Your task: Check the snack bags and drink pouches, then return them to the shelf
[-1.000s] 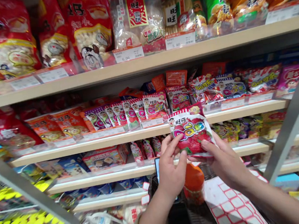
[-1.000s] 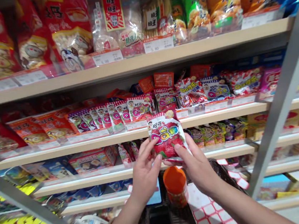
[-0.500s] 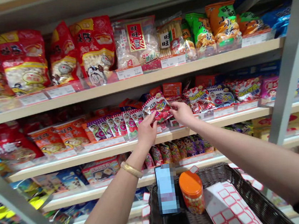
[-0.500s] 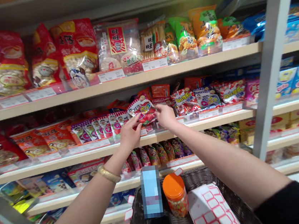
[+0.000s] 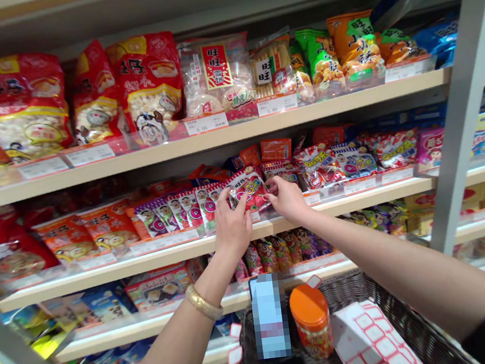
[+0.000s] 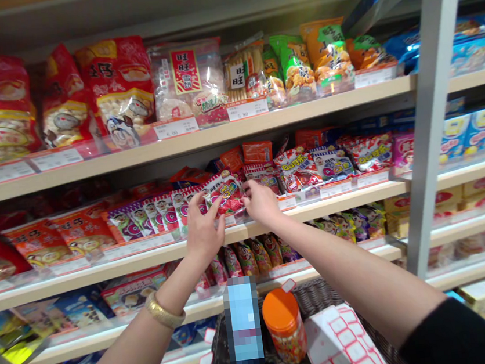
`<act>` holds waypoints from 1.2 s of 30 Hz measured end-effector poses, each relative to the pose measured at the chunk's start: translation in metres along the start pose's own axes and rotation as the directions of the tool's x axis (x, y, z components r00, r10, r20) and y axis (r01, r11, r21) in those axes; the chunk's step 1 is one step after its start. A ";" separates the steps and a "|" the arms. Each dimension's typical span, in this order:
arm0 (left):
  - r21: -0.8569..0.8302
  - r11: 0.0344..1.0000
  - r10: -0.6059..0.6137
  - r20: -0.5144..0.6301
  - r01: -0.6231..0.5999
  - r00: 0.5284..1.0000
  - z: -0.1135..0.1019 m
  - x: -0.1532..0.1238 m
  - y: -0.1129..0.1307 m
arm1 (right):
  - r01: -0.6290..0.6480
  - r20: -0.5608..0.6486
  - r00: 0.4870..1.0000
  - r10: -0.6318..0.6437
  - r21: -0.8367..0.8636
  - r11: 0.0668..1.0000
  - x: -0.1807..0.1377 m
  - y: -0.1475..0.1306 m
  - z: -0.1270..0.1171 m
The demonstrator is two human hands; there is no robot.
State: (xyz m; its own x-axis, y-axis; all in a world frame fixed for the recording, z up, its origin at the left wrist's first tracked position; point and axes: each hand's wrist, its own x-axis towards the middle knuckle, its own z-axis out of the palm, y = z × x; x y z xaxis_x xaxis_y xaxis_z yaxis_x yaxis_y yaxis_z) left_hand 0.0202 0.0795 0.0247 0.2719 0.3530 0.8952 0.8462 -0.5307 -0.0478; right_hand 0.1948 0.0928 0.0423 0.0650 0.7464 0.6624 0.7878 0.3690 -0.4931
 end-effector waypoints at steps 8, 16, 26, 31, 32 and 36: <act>0.082 0.984 0.145 0.162 -0.160 0.976 0.003 0.000 0.001 | 0.125 0.073 0.990 -0.120 -0.078 0.989 -0.006 -0.003 -0.005; 0.009 0.972 0.225 0.258 -0.235 0.940 0.005 -0.005 0.004 | 0.273 0.149 0.957 -0.251 -0.152 0.950 -0.018 0.002 -0.006; -0.049 0.972 0.236 0.269 -0.231 0.934 0.010 -0.009 0.006 | 0.369 0.133 0.928 -0.348 -0.212 0.905 -0.031 0.003 -0.006; -0.076 0.982 0.185 0.228 -0.172 0.956 0.004 -0.011 0.013 | 0.390 0.013 0.919 -0.395 -0.195 0.900 -0.036 0.028 -0.031; -0.091 0.981 0.186 0.211 -0.170 0.960 0.003 -0.011 0.017 | 0.374 -0.030 0.921 -0.389 -0.214 0.902 -0.036 0.036 -0.040; -0.202 0.961 0.229 0.186 -0.191 0.955 0.006 -0.006 0.039 | 0.156 -0.261 0.935 -0.240 -0.303 0.940 -0.032 0.075 -0.072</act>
State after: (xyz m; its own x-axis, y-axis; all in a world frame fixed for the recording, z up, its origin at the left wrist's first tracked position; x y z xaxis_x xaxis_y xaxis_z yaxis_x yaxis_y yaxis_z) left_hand 0.0543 0.0612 0.0147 0.5392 0.3590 0.7618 0.6682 -0.7330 -0.1275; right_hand 0.2957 0.0563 0.0247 0.0320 0.4648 0.8849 0.9363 0.2957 -0.1892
